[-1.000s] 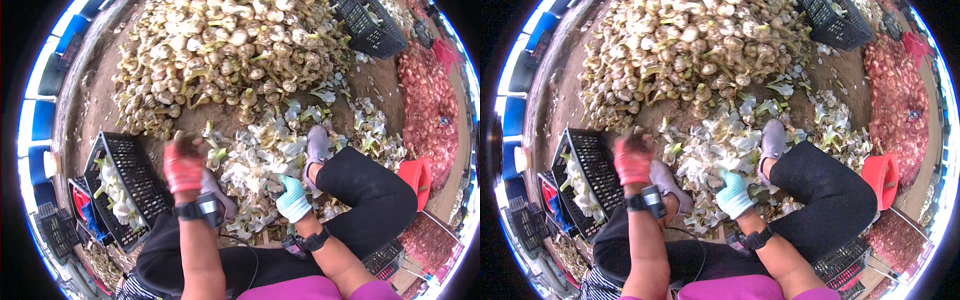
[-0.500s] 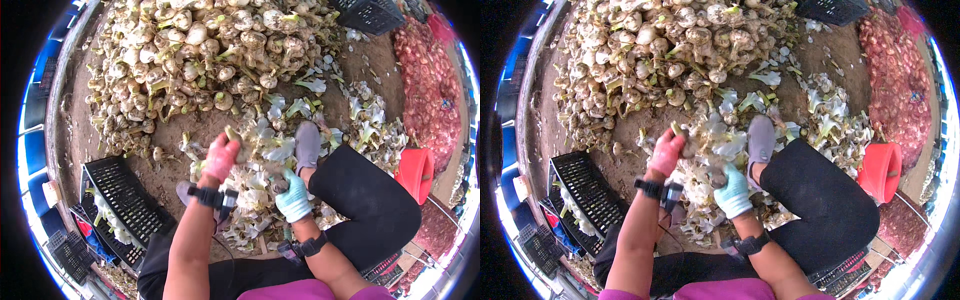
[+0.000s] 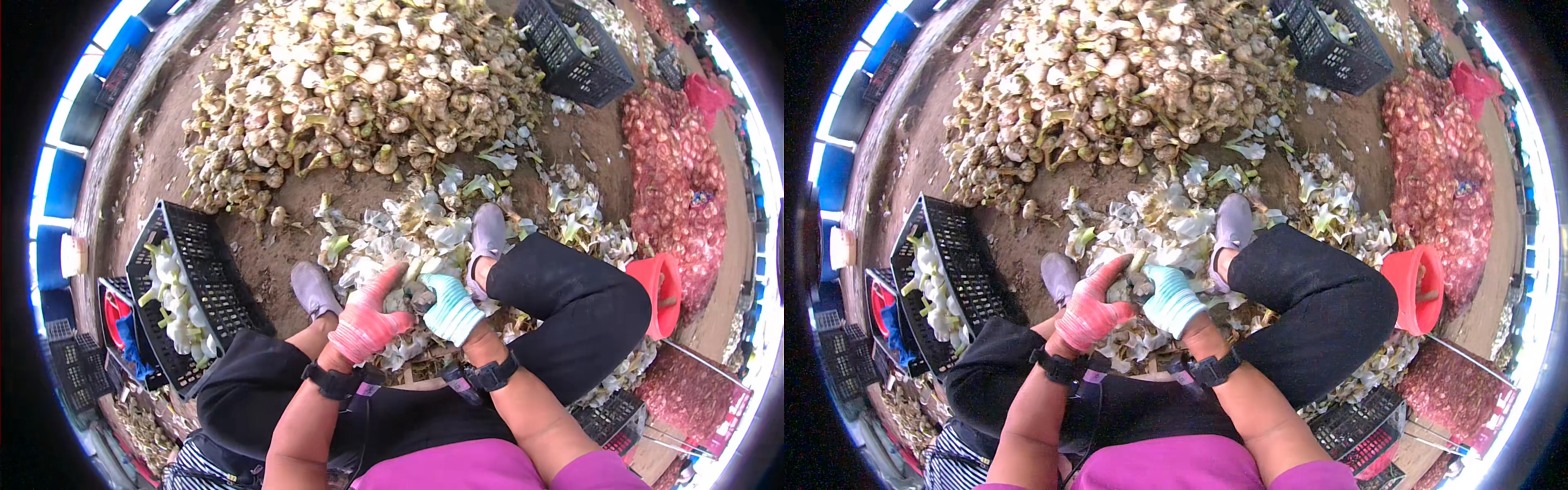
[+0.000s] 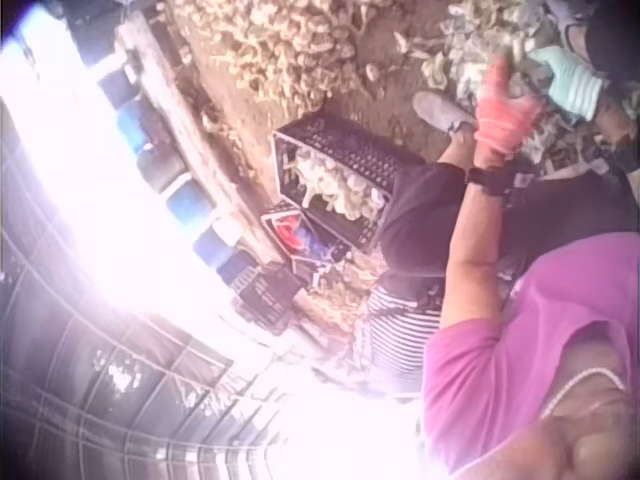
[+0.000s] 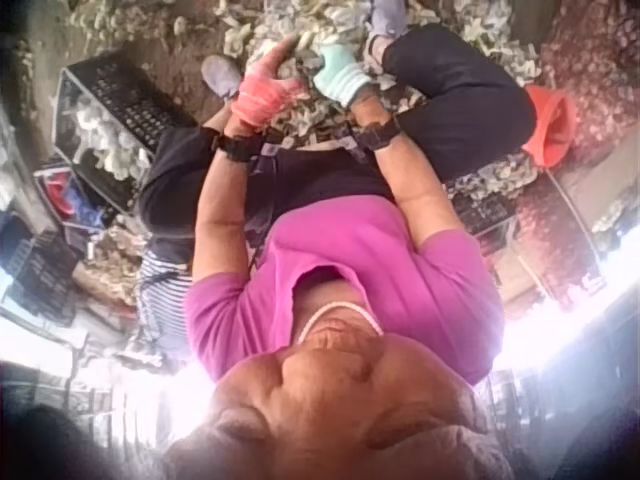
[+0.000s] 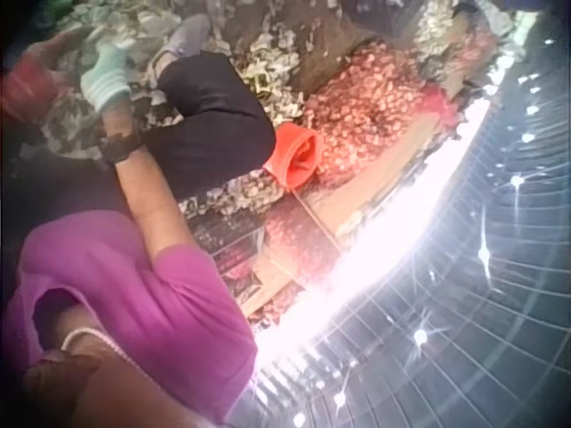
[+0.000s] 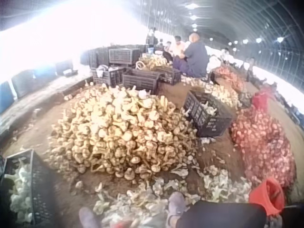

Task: The recorder is peeling and cleaning garlic bulbs by hand in an agricultural processing facility.

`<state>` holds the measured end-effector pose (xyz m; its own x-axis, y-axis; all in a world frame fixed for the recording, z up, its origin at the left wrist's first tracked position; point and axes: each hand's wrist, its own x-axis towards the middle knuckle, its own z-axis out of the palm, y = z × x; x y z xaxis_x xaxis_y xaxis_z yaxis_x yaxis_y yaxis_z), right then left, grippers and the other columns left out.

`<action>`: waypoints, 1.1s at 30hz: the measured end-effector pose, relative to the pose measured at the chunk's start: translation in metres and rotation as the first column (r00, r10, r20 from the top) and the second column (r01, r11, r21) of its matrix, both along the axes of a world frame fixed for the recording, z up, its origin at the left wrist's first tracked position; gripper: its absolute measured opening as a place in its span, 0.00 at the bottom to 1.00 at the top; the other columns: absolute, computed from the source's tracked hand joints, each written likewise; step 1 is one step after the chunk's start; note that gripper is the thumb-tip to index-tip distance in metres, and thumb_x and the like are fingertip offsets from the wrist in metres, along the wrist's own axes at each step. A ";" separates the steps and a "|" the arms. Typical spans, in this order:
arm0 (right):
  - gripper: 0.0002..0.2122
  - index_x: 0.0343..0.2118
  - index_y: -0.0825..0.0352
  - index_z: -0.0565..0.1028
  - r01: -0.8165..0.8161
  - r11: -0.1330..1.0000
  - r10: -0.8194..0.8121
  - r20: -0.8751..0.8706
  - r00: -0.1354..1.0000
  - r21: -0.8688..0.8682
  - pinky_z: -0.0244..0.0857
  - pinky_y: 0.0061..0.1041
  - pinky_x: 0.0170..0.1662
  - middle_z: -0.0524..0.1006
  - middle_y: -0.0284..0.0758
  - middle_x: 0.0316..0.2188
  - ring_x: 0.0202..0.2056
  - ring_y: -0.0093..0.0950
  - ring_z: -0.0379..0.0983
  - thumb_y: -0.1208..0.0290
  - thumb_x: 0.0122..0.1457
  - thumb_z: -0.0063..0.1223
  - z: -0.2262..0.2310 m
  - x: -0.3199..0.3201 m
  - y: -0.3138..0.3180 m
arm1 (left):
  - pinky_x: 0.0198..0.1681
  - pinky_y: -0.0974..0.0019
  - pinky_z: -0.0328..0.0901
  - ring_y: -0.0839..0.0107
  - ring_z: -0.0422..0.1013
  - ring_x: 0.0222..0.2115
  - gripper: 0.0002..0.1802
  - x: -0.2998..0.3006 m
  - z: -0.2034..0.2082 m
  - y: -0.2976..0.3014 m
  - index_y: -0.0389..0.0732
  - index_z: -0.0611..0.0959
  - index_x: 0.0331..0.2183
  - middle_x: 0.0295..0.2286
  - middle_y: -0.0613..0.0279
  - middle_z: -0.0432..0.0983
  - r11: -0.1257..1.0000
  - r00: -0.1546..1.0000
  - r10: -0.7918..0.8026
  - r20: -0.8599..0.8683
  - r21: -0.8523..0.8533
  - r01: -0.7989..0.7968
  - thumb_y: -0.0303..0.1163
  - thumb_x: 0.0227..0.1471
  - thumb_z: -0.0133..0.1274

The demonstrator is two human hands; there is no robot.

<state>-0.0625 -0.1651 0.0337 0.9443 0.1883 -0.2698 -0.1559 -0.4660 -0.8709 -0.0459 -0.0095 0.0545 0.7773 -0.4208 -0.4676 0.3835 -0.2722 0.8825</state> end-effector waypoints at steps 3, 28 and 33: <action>0.08 0.28 0.74 0.70 -0.082 0.994 0.090 0.121 0.989 -0.071 0.61 0.25 0.27 0.72 0.41 0.21 0.23 0.29 0.69 0.74 0.47 0.43 -0.001 -0.009 0.002 | 0.44 0.74 0.56 0.75 0.62 0.39 0.36 -0.009 0.008 0.013 0.36 0.63 0.49 0.41 0.62 0.65 0.975 0.985 0.038 -0.171 -0.209 -0.074 0.21 0.33 0.52; 0.06 0.28 0.72 0.71 0.400 0.862 -0.420 -0.005 0.908 0.312 0.61 0.22 0.29 0.72 0.36 0.20 0.24 0.23 0.66 0.78 0.46 0.43 0.026 -0.027 0.027 | 0.36 0.66 0.66 0.64 0.68 0.36 0.38 -0.032 -0.016 0.011 0.40 0.60 0.49 0.38 0.57 0.68 0.552 0.769 0.451 -0.453 -0.535 -0.639 0.48 0.40 0.55; 0.07 0.30 0.73 0.71 0.493 0.599 -0.365 -0.333 0.870 0.631 0.57 0.11 0.25 0.72 0.30 0.22 0.22 0.13 0.63 0.80 0.51 0.40 0.035 -0.029 0.028 | 0.30 0.67 0.66 0.69 0.69 0.29 0.31 -0.024 -0.026 0.023 0.39 0.66 0.45 0.34 0.58 0.69 0.433 0.668 0.209 -0.714 -0.544 -0.718 0.51 0.44 0.49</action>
<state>-0.0920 -0.1370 0.0687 0.9223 -0.0393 -0.3844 -0.3383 0.3986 -0.8525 -0.0695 0.0138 0.0283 0.7300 -0.4293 -0.5317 0.6238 0.7363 0.2621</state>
